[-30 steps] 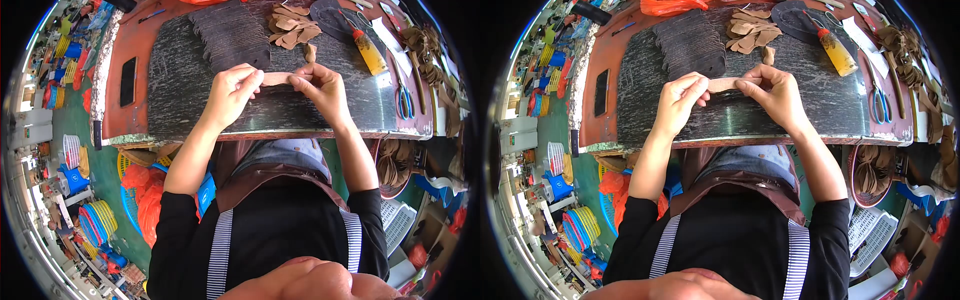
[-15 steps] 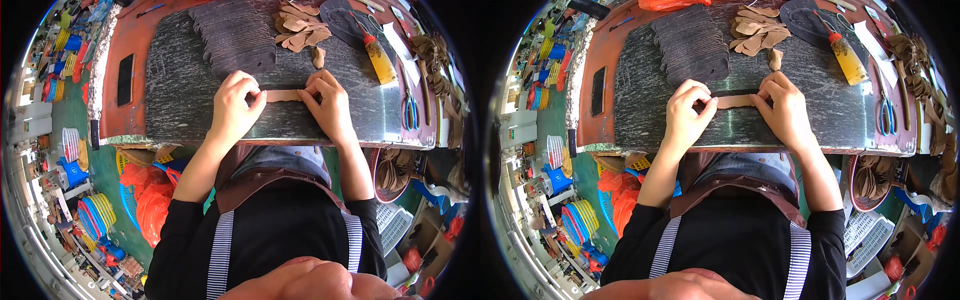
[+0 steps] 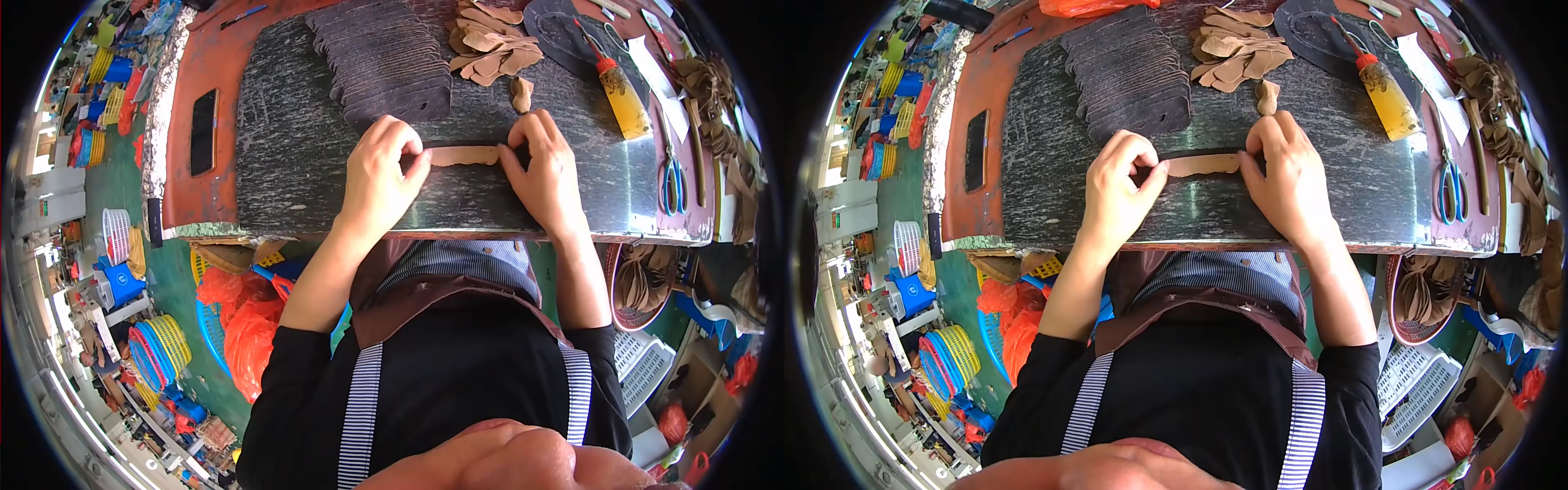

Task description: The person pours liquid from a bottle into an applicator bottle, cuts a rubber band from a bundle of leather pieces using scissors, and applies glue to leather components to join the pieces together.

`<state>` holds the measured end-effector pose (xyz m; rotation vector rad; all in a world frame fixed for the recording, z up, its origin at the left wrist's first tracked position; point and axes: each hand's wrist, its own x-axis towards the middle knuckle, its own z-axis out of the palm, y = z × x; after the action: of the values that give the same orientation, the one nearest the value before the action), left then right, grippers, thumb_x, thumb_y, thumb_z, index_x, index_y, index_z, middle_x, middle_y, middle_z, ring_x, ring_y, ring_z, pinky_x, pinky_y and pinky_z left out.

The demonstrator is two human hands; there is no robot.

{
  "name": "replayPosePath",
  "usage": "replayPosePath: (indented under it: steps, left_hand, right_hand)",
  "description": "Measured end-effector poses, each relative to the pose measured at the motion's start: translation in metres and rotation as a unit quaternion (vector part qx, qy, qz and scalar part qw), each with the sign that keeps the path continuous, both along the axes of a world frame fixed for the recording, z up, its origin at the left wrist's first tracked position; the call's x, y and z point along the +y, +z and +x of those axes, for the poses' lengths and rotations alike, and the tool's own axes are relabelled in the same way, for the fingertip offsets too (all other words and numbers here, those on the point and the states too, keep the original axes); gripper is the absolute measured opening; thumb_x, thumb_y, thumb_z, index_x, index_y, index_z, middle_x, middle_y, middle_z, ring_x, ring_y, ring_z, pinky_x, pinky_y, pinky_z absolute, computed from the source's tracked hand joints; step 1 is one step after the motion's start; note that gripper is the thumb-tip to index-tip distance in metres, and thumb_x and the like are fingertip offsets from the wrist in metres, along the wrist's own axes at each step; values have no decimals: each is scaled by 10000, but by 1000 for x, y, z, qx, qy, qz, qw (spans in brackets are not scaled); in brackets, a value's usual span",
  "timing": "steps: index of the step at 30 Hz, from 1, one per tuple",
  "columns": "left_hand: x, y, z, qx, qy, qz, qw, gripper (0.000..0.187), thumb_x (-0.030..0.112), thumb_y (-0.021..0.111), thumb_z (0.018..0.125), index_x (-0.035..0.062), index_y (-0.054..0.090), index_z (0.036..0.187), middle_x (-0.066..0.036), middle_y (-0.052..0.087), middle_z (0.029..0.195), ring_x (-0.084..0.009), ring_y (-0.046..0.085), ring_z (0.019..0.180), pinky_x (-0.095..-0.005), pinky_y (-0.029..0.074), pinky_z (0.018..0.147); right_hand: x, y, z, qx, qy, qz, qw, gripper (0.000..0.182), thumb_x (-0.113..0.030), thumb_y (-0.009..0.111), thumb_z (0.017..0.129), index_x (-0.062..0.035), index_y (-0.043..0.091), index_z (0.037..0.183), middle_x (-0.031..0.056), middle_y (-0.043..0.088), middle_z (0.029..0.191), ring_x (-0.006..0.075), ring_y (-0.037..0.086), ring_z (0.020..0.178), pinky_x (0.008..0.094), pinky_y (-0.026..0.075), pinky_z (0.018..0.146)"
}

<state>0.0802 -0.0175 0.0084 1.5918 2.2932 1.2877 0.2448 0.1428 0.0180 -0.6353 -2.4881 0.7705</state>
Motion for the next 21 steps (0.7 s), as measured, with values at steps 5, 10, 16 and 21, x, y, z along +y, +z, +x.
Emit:
replayPosePath:
  steps: [5, 10, 16, 21]
  left_hand:
    - [5, 20, -7, 87, -57, -13, 995, 220, 61, 744, 789, 43, 605, 959, -70, 601, 947, -229, 595, 801, -358, 501, 750]
    - [2, 28, -11, -18, -131, -90, 987, 153, 65, 738, 777, 48, 629, 884, -48, 635, 844, -265, 619, 924, -348, 488, 832]
    - [-48, 14, -2, 132, -184, -39, 973, 204, -10, 681, 756, 45, 666, 952, -78, 656, 1031, -270, 630, 1002, -418, 488, 902]
    - [-49, 12, 11, 130, -142, -12, 981, 385, 92, 720, 766, 35, 641, 1138, -106, 606, 1113, -314, 590, 1062, -461, 461, 966]
  right_hand:
    - [-1, 6, -2, 26, 21, 102, 994, 259, -67, 747, 759, -39, 542, 914, 107, 558, 924, 310, 587, 900, 411, 481, 808]
    - [14, 7, 8, 16, 146, 11, 989, 311, -69, 776, 712, -54, 567, 942, 91, 567, 973, 304, 574, 922, 415, 471, 818]
    - [12, 22, 42, -5, 190, 77, 979, 356, -68, 796, 673, -66, 602, 970, 79, 582, 1011, 287, 568, 921, 406, 468, 817]
    - [-7, 14, 38, 34, 190, 63, 979, 402, -79, 812, 660, -57, 633, 1020, 91, 590, 1025, 285, 575, 911, 390, 473, 805]
